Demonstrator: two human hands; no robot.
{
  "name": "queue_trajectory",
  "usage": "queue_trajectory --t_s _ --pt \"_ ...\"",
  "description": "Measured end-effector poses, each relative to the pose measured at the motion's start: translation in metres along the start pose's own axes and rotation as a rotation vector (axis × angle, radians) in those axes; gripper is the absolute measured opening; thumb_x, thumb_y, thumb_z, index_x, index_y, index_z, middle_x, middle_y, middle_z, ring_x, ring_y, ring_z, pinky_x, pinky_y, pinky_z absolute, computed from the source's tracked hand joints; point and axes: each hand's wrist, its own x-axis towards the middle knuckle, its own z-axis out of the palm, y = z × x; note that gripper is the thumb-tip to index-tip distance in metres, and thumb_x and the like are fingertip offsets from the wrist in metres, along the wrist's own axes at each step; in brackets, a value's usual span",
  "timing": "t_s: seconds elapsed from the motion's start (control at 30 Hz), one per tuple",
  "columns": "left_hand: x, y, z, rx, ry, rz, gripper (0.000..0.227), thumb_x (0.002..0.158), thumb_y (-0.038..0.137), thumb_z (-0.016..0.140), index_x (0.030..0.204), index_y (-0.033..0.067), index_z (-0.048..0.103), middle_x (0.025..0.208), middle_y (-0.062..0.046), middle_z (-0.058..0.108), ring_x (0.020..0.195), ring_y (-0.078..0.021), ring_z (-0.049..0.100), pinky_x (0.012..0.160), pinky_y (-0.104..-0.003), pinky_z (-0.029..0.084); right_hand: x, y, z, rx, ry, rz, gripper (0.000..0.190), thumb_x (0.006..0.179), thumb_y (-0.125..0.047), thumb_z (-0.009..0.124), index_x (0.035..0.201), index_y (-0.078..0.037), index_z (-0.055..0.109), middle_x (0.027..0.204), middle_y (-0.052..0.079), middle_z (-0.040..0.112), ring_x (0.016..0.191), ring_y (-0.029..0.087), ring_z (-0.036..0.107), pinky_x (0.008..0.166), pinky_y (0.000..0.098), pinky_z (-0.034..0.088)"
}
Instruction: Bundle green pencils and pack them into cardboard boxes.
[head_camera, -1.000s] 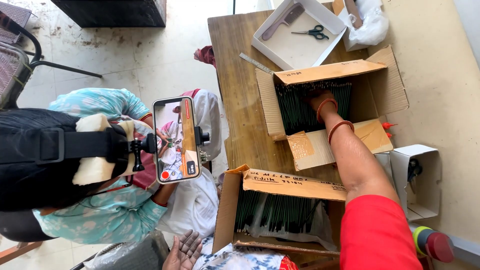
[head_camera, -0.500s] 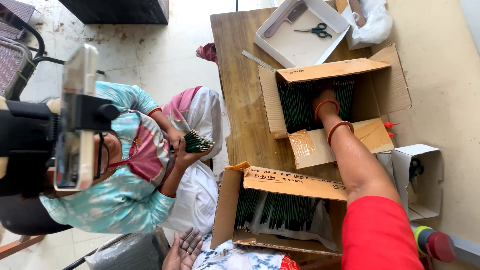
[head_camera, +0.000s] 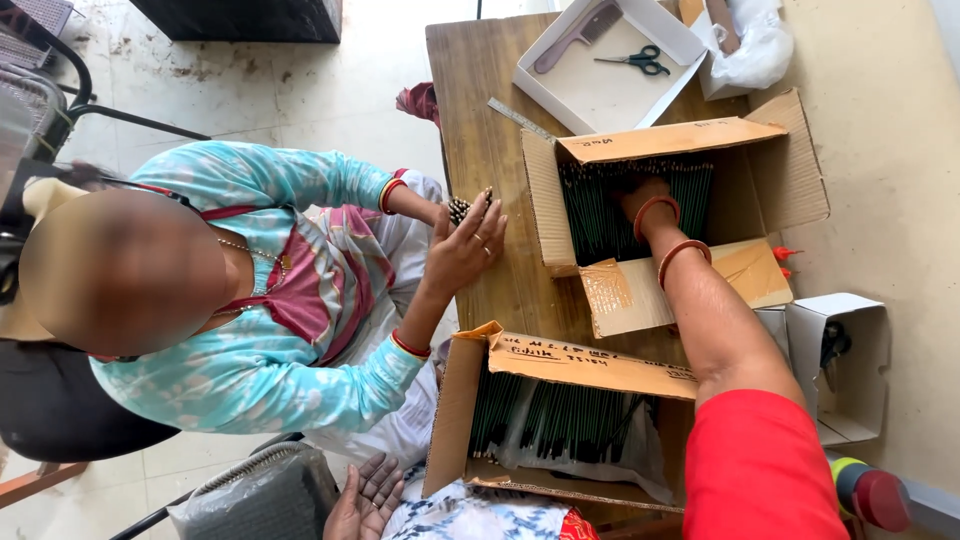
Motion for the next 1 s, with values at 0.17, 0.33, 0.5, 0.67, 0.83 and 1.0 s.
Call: queue_trajectory --t_s 0.17,0.33,0.5,0.67,0.83,1.0 --pt "0.001 0.000 -0.002 0.015 -0.026 -0.002 0.069 0.099 0.054 0.044 0.143 0.0009 0.049 0.133 -0.018 0.062 0.119 -0.0295 0.062 0.104 -0.046 0.051 0.006 0.014 0.012 0.140 -0.004 0.005 0.040 0.088 -0.035 0.073 0.122 -0.014 0.075 0.128 0.012 0.071 0.121 0.032 0.065 0.104 0.0400 0.049" --pt "0.002 0.002 0.002 0.012 -0.013 -0.004 0.069 0.099 0.053 0.044 0.144 0.0007 0.048 0.133 -0.019 0.061 0.119 -0.0304 0.062 0.104 -0.047 0.051 -0.002 0.006 -0.001 0.175 0.037 0.002 0.041 0.093 -0.037 0.071 0.125 -0.012 0.072 0.128 0.013 0.070 0.120 0.032 0.064 0.101 0.0404 0.049" --pt "0.002 0.002 0.004 0.026 -0.018 0.008 0.070 0.099 0.054 0.045 0.144 -0.0006 0.048 0.133 -0.021 0.061 0.121 -0.0320 0.061 0.105 -0.047 0.050 0.003 0.019 0.002 0.651 0.017 0.224 0.041 0.088 -0.037 0.077 0.120 -0.011 0.074 0.126 0.006 0.075 0.118 0.025 0.069 0.101 0.0355 0.051" --pt "-0.004 0.003 0.009 -0.010 -0.031 -0.009 0.069 0.099 0.053 0.046 0.142 -0.0014 0.048 0.133 -0.021 0.060 0.123 -0.0326 0.060 0.106 -0.048 0.049 0.026 0.077 0.039 0.380 0.215 -0.125 0.023 0.092 -0.019 0.079 0.115 -0.017 0.083 0.110 0.008 0.078 0.090 0.023 0.065 0.077 0.0373 0.049" --pt "0.002 0.000 0.001 -0.022 -0.072 -0.005 0.067 0.098 0.051 0.047 0.141 -0.0008 0.050 0.134 -0.020 0.060 0.122 -0.0325 0.060 0.105 -0.048 0.049 -0.027 -0.012 -0.031 0.918 0.205 0.171 0.022 0.086 -0.022 0.083 0.105 -0.011 0.081 0.087 -0.001 0.076 0.063 0.007 0.056 0.054 0.0253 0.043" --pt "-0.003 0.001 0.005 -0.035 -0.105 -0.006 0.065 0.099 0.050 0.048 0.140 -0.0011 0.050 0.134 -0.020 0.061 0.121 -0.0321 0.061 0.105 -0.047 0.049 -0.074 -0.056 -0.082 1.119 0.185 0.059 0.013 0.091 -0.017 0.078 0.103 -0.012 0.081 0.080 -0.006 0.070 0.055 0.002 0.046 0.043 0.0212 0.031"
